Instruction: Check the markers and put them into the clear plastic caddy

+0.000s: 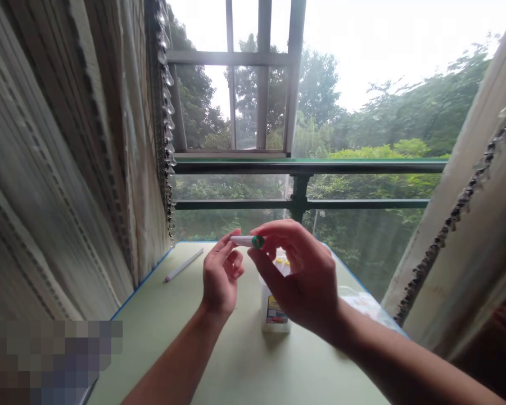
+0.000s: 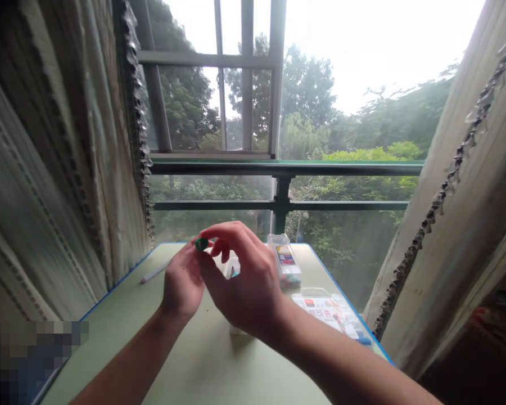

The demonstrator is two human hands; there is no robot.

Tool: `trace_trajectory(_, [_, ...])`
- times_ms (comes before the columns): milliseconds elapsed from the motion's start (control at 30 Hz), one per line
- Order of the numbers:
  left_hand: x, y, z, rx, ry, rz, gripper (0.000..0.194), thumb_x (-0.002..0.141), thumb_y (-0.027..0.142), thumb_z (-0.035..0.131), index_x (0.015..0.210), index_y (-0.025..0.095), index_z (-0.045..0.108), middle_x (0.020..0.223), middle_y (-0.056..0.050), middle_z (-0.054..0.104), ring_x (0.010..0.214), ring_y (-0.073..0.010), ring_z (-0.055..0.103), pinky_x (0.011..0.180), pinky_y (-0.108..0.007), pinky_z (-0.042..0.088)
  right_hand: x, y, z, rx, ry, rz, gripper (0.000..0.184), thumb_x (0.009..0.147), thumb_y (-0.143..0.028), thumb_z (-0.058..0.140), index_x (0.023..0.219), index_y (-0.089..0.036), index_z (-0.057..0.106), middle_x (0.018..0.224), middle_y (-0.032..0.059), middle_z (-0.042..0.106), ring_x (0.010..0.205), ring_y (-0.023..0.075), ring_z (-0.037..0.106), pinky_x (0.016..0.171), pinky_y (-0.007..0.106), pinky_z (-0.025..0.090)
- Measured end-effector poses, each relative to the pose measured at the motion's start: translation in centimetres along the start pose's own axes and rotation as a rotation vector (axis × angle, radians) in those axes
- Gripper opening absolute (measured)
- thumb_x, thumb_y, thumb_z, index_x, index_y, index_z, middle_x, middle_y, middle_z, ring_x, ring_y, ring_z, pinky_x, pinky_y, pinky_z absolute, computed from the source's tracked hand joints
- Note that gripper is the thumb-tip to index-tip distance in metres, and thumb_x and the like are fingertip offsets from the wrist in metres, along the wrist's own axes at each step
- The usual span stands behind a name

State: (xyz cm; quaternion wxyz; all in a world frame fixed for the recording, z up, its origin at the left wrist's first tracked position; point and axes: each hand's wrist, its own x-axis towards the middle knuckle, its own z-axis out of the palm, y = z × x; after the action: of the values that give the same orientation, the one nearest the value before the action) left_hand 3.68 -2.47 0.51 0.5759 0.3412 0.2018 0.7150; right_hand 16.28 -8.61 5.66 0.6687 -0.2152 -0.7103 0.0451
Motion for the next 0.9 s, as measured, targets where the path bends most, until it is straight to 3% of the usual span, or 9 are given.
trace_trajectory(100, [0.5,-0.2,-0.5,-0.062,0.023,-0.094,0.025,0.071,0.033,0.080,0.083,0.015,0.067,0.076,-0.001,0.060,0.055,-0.0064,0.039,0.045,-0.019,0.023,0.7,-0.2,1.0,-0.039,-0.048,-0.110,0.024,0.084,-0.002,0.070,0.104,-0.016,0.069,0.090,0.0050,0.072,0.069,0.0108,0.065,0.065,0.024,0.057])
trace_trajectory(233, [0.7,-0.4,-0.8,-0.050,0.049,-0.153,0.023,0.069,0.029,0.078,0.083,0.014,0.066,0.070,0.001,0.056,0.056,-0.0073,0.041,0.047,-0.019,0.024,0.6,0.0,0.8,-0.075,-0.108,-0.189,0.019,0.087,-0.002,0.069,0.104,-0.012,0.070,0.093,0.0086,0.073,0.072,0.0106,0.066,0.068,0.023,0.058])
trace_trajectory(400, [0.6,-0.9,-0.8,-0.050,0.048,-0.174,0.021,0.069,0.028,0.077,0.081,0.014,0.067,0.064,0.003,0.051,0.052,-0.0068,0.039,0.045,-0.019,0.023,0.1,-0.1,-0.4,-0.107,-0.113,-0.194,0.016,0.087,-0.003,0.070,0.100,-0.013,0.070,0.092,0.0085,0.074,0.071,0.0105,0.066,0.068,0.023,0.058])
trace_trajectory(667, [0.7,-0.7,-0.8,0.016,0.061,-0.154,0.025,0.070,0.030,0.077,0.086,0.012,0.070,0.067,0.002,0.056,0.048,-0.0044,0.038,0.043,-0.018,0.026,-0.4,0.2,-1.6,-0.199,-0.109,-0.222,0.018,0.087,-0.004,0.071,0.101,-0.015,0.070,0.090,0.0060,0.073,0.067,0.0100,0.064,0.065,0.023,0.057])
trace_trajectory(800, [0.5,-0.4,-0.5,0.018,0.030,-0.166,0.028,0.067,0.030,0.081,0.079,0.014,0.063,0.066,0.004,0.054,0.047,-0.0036,0.037,0.042,-0.017,0.026,1.2,0.9,-2.2,-0.257,-0.104,-0.222,0.015,0.090,-0.011,0.071,0.104,-0.017,0.071,0.085,0.0036,0.072,0.063,0.0110,0.064,0.059,0.025,0.055])
trace_trajectory(900, [0.4,-0.1,-0.3,0.054,0.019,-0.098,0.030,0.070,0.034,0.081,0.081,0.013,0.063,0.070,0.002,0.057,0.047,-0.0036,0.038,0.042,-0.017,0.026,3.4,1.6,-2.4,-0.314,-0.100,-0.152,0.011,0.091,-0.021,0.073,0.103,-0.019,0.072,0.083,0.0022,0.073,0.065,0.0132,0.067,0.063,0.027,0.056])
